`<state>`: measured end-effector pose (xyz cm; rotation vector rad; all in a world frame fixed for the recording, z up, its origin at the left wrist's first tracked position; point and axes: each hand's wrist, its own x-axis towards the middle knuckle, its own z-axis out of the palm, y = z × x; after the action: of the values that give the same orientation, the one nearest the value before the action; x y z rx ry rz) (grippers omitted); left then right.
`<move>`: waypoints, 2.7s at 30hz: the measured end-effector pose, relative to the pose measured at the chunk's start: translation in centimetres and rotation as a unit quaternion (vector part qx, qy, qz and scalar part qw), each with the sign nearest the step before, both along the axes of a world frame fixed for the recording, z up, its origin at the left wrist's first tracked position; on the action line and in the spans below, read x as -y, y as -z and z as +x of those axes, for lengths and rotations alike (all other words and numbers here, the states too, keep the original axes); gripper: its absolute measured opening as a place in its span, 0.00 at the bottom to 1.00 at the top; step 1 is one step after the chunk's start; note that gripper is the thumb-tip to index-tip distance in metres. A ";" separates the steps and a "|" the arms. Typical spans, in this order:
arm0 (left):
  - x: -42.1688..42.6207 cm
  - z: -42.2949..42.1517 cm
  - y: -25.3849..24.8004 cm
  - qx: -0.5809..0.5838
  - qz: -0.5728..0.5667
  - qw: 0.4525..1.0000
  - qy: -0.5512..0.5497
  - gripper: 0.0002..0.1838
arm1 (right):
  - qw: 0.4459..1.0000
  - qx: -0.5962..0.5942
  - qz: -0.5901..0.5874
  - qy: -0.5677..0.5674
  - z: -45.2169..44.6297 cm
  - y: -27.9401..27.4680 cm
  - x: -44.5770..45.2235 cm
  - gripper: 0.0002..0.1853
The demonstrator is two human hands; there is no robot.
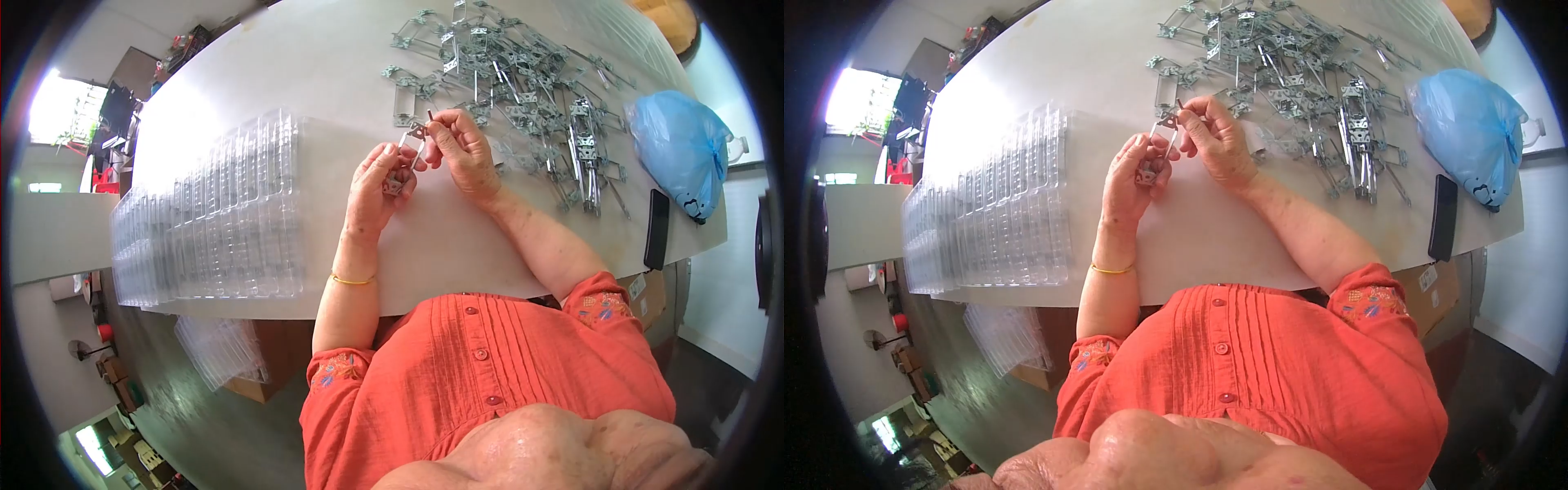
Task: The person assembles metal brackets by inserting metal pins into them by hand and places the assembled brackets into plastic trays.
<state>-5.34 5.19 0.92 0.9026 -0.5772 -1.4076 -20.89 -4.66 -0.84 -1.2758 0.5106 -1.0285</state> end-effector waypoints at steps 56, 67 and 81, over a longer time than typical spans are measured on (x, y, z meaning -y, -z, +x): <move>-0.4 1.1 -1.7 0.406 0.035 0.912 -0.036 0.16 | 0.992 -0.127 0.015 -0.005 -0.1 -1.0 -0.3 0.08; -0.6 1.4 -2.2 0.156 0.040 0.984 -0.079 0.13 | 0.993 -0.081 0.087 0.007 -0.5 -2.2 -0.4 0.09; -0.3 2.4 -0.9 0.089 0.018 0.993 -0.078 0.10 | 0.991 -0.119 0.033 -0.042 0.2 -0.9 -1.0 0.11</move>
<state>-2.91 5.45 1.78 1.0873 -0.6033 -1.2083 -20.68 -3.62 0.06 -1.3571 0.6622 -0.7862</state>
